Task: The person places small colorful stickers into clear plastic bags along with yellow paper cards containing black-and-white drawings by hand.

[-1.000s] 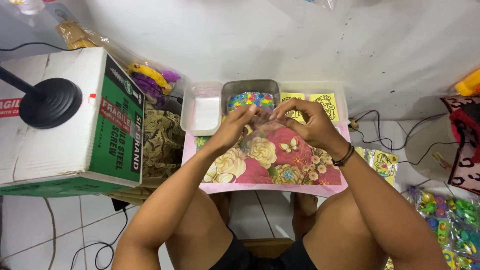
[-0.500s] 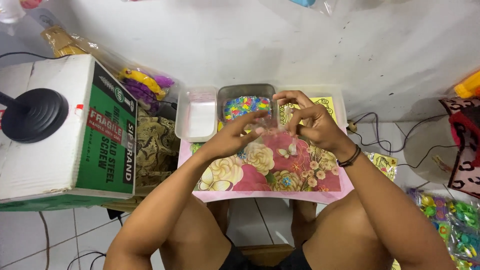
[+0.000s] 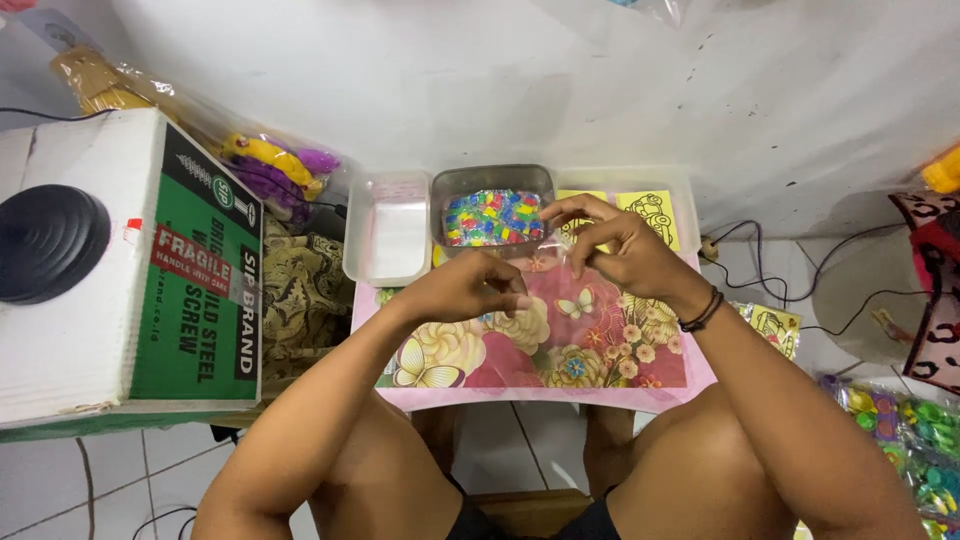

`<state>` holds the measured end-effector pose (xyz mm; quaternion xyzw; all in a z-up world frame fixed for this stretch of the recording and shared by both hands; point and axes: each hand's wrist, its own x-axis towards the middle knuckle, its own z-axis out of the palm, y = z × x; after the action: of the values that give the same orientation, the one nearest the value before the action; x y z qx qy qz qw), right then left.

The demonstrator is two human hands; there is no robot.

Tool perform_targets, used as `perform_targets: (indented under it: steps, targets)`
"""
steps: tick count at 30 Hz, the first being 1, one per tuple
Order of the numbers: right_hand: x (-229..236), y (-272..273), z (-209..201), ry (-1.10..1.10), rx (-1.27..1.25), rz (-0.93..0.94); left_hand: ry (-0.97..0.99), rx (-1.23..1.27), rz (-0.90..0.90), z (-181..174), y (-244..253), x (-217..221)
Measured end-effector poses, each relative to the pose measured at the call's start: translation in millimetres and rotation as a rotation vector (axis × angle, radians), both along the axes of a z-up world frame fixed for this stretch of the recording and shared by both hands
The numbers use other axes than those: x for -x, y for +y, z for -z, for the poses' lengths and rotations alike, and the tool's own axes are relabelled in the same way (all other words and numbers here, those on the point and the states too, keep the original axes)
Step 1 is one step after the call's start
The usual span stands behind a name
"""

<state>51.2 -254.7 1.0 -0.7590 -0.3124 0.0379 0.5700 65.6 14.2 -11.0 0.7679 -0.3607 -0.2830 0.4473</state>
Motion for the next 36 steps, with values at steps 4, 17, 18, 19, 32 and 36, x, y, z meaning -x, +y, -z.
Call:
perform_targets:
  steps: [4,17,18,19,32,36]
  targets:
    - [-5,-7,5,-0.029,0.093,0.160,-0.072,0.036,-0.094,0,1,-4]
    - [6,5,0,-0.293,0.352,0.304,-0.266,0.019,-0.236,2,1,-8]
    - [4,4,7,-0.316,0.370,0.286,-0.276,0.006,-0.231,-1,1,-7]
    - [5,7,3,-0.317,0.369,0.287,-0.277,0.006,-0.230,-3,1,-6]
    - [7,9,1,-0.062,0.246,0.293,-0.165,-0.021,-0.237,-5,-5,4]
    - [12,13,-6,0.080,0.246,0.282,-0.128,0.015,-0.209,-5,-9,7]
